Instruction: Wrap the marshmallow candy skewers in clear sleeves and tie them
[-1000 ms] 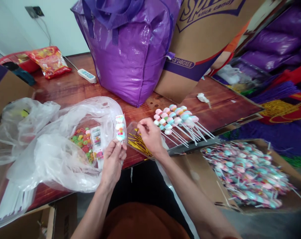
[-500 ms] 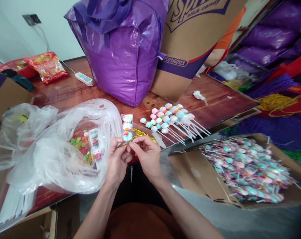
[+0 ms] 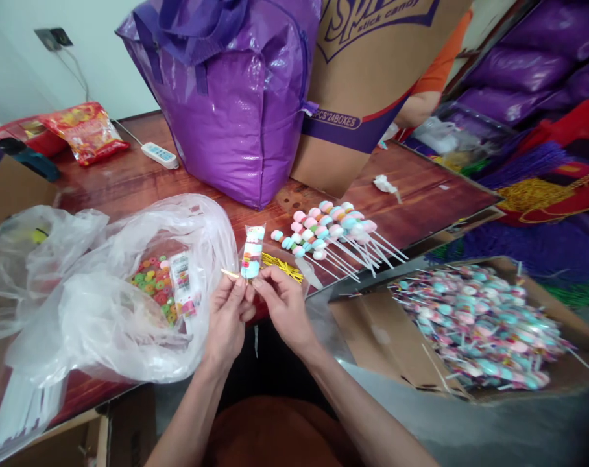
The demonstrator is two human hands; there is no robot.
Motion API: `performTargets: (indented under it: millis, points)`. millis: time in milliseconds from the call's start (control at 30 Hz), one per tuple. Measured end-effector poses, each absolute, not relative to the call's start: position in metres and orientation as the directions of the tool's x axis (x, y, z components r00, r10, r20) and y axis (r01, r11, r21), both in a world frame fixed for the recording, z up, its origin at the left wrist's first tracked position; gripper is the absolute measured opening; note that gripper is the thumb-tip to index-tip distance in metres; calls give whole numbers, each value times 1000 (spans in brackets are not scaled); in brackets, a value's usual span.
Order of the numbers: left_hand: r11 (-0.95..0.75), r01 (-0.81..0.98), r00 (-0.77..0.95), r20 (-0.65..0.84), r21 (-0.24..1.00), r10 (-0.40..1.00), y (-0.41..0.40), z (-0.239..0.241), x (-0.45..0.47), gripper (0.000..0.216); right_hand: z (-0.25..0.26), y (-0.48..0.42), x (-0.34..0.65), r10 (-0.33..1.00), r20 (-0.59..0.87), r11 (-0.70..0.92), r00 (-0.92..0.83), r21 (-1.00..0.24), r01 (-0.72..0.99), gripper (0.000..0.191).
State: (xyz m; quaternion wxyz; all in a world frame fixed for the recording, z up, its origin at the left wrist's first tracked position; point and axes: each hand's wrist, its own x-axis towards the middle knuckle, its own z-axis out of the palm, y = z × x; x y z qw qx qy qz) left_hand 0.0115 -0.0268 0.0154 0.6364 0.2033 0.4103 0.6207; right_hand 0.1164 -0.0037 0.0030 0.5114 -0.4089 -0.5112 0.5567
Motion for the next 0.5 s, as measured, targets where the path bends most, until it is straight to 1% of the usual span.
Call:
performTargets:
  millis: [67,167,200,267,333,400,433,500]
  points:
    - [264,-706,23,-351,657,936,-28,19,6,32,6,-1,121,976,71,33,-205,-982,-183,19]
    - [441,-788,260,-417,430,871,-32,24,-3,35,12,2,130,935,109,41,-338,-979,-202,22]
    - [477,-795,313,-419,376,852,-33,26,-6,35,15,3,133,918,126,60,-377,-982,-181,22]
    - [515,-792,367,-418,329,831,-34,28,-9,36,19,4,138,890,166,136,-424,-986,-100,20]
    - [550,-759,394,-428,347,813,-33,30,-10,38,23,5,141,868,223,237,-444,-971,-25,18]
    - [567,-710,388,-441,417,810,-32,31,-7,40,24,5,142,856,276,325,-436,-945,40,17]
    - [546,-688,350,-441,478,826,-31,31,-4,40,24,4,141,861,297,362,-413,-928,88,17]
    - [426,-638,189,-406,641,894,-31,30,4,36,23,1,139,879,328,414,-345,-886,212,18]
